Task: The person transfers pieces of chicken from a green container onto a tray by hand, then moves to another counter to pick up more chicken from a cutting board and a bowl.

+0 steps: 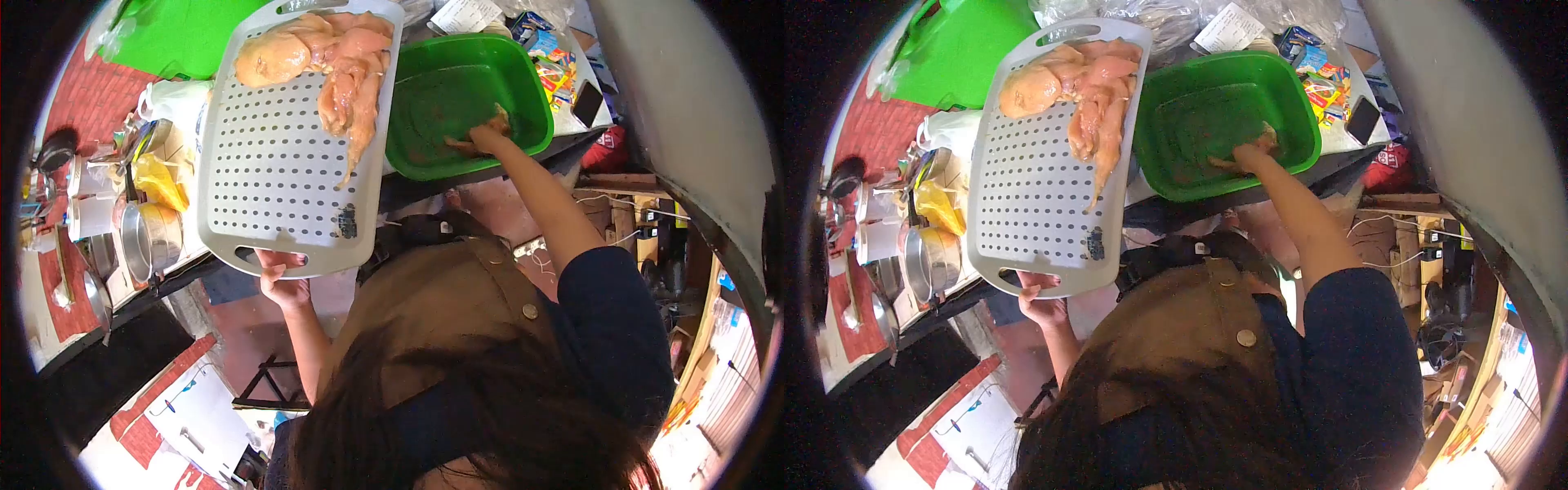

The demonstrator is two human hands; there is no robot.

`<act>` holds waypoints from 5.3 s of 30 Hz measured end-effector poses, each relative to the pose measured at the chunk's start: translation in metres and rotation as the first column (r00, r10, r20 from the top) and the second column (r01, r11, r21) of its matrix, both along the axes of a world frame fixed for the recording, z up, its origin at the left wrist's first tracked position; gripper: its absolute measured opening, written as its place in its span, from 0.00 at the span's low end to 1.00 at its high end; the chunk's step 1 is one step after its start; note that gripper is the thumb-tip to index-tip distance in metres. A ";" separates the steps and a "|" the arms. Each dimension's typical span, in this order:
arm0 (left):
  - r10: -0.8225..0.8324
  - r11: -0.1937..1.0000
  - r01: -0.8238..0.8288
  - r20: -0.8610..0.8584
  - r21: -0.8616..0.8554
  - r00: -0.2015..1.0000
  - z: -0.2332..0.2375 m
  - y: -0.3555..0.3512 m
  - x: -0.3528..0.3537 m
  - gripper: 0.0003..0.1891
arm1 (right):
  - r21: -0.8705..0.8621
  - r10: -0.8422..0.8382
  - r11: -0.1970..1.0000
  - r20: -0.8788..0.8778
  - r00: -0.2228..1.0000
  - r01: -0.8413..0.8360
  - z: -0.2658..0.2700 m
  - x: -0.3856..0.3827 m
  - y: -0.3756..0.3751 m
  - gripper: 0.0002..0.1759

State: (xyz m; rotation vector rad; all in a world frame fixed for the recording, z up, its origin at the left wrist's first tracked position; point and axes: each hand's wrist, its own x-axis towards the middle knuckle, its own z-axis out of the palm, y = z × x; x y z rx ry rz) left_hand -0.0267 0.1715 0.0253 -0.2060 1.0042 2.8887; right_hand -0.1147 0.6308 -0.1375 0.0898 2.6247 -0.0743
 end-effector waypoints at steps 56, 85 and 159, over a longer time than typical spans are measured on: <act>-0.031 0.998 0.027 -0.056 -0.055 0.998 -0.009 -0.006 0.000 0.39 | -0.797 -0.125 0.331 0.494 0.861 0.505 -0.024 -0.033 -0.060 0.21; -0.007 0.998 0.004 -0.052 -0.055 0.999 -0.013 -0.007 0.002 0.39 | -0.326 -0.311 0.887 0.104 0.945 0.327 -0.076 -0.049 -0.080 0.20; 0.010 0.999 -0.010 -0.023 -0.034 1.000 -0.006 0.000 0.001 0.40 | -0.224 -0.132 0.974 -0.388 0.912 0.045 0.129 -0.130 0.045 0.15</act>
